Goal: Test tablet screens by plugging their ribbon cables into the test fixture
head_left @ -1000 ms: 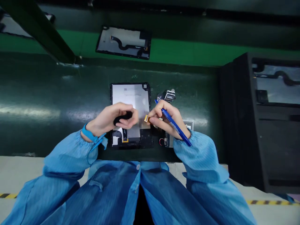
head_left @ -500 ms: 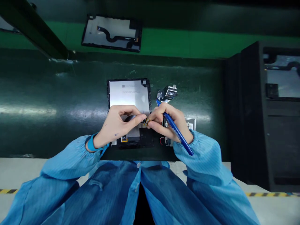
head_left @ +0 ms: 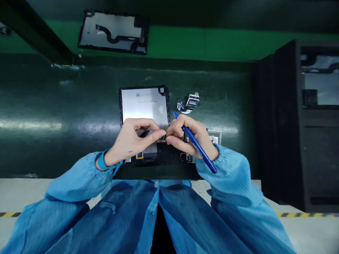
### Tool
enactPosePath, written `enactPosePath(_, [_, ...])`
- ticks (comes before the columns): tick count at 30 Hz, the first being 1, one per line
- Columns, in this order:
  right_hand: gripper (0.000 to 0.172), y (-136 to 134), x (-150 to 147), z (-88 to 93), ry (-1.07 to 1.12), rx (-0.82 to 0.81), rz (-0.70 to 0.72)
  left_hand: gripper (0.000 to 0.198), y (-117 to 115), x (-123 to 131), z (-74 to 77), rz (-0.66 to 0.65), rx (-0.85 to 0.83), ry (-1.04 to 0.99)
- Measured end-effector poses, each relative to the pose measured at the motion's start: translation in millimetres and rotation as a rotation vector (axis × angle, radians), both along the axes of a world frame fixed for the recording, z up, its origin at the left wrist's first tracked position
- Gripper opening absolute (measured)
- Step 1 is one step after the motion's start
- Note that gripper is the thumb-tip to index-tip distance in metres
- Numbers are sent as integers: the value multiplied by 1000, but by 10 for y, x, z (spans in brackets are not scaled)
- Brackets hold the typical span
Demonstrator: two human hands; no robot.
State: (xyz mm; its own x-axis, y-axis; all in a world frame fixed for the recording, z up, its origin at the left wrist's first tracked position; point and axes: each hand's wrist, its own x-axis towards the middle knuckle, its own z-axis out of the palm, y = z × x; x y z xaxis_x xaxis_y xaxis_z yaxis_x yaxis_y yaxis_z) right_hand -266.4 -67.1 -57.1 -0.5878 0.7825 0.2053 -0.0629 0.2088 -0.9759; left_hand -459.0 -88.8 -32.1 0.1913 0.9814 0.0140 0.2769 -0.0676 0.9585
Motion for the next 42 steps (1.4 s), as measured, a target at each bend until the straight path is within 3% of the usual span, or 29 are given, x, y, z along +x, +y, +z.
enactPosePath(9, [30, 4, 0, -8, 7, 6, -6, 20, -19, 11, -26, 1, 27, 8])
enactPosePath(30, [32, 5, -6, -8, -16, -23, -13, 25, -126, 72, -127, 100, 178, 157])
enactPosePath(37, [34, 27, -10, -91, 30, -50, 32, 24, -132, 92, -129, 112, 145, 90])
enactPosePath(42, [30, 30, -21, -53, 50, -42, 61, 24, -125, 79, -115, 78, 89, 9])
